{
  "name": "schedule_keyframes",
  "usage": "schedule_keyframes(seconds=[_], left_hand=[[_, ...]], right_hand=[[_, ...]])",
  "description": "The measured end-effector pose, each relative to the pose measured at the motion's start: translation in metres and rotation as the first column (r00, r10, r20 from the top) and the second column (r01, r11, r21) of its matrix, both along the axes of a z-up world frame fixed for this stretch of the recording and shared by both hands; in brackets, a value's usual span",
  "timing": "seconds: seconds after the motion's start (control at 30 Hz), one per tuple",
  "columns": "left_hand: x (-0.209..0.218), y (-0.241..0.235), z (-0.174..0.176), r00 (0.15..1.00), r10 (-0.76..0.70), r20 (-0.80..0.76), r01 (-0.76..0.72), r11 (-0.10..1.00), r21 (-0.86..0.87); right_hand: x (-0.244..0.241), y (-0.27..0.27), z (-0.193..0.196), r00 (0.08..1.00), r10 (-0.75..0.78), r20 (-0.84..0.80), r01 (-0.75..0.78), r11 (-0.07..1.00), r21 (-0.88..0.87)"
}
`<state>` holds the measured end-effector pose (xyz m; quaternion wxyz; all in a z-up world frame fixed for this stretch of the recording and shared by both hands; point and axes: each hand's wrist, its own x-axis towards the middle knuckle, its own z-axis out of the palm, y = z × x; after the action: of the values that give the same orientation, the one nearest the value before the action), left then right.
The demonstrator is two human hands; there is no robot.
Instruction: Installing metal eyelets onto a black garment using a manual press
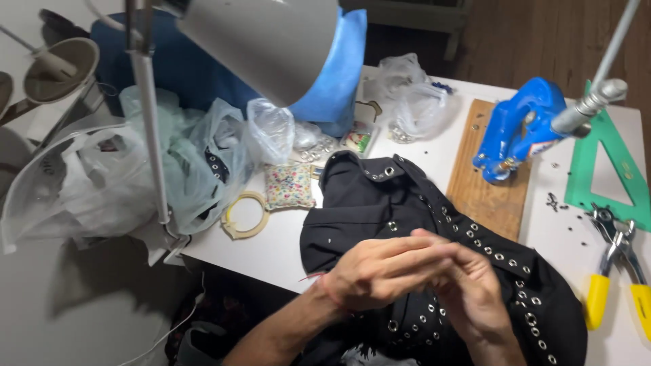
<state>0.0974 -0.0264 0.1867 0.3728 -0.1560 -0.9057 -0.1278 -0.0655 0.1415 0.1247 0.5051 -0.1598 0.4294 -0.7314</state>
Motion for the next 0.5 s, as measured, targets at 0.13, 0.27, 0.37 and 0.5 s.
schedule_keyframes(seconds=[0.13,0.27,0.37,0.5], left_hand=[[0.045,-0.019,0.027,0.997,-0.071,-0.007,0.070,0.964,0.255],[0.096,-0.031,0.012,0.989,-0.025,0.144,-0.054,0.853,0.519],[0.150,-0.051,-0.006,0.912,0.305,0.273,-0.402,0.796,0.453],[0.204,-0.099,-0.039,0.576,0.772,0.270,-0.812,0.578,0.078]], right_hand=[[0.018,-0.012,0.034,0.979,0.201,0.036,-0.200,0.979,-0.049],[0.020,-0.008,0.069,0.636,0.336,-0.695,-0.380,0.920,0.097],[0.004,0.003,0.082,0.456,0.194,-0.869,-0.251,0.964,0.084],[-0.039,0.024,0.104,0.086,0.105,-0.991,0.328,0.936,0.127]])
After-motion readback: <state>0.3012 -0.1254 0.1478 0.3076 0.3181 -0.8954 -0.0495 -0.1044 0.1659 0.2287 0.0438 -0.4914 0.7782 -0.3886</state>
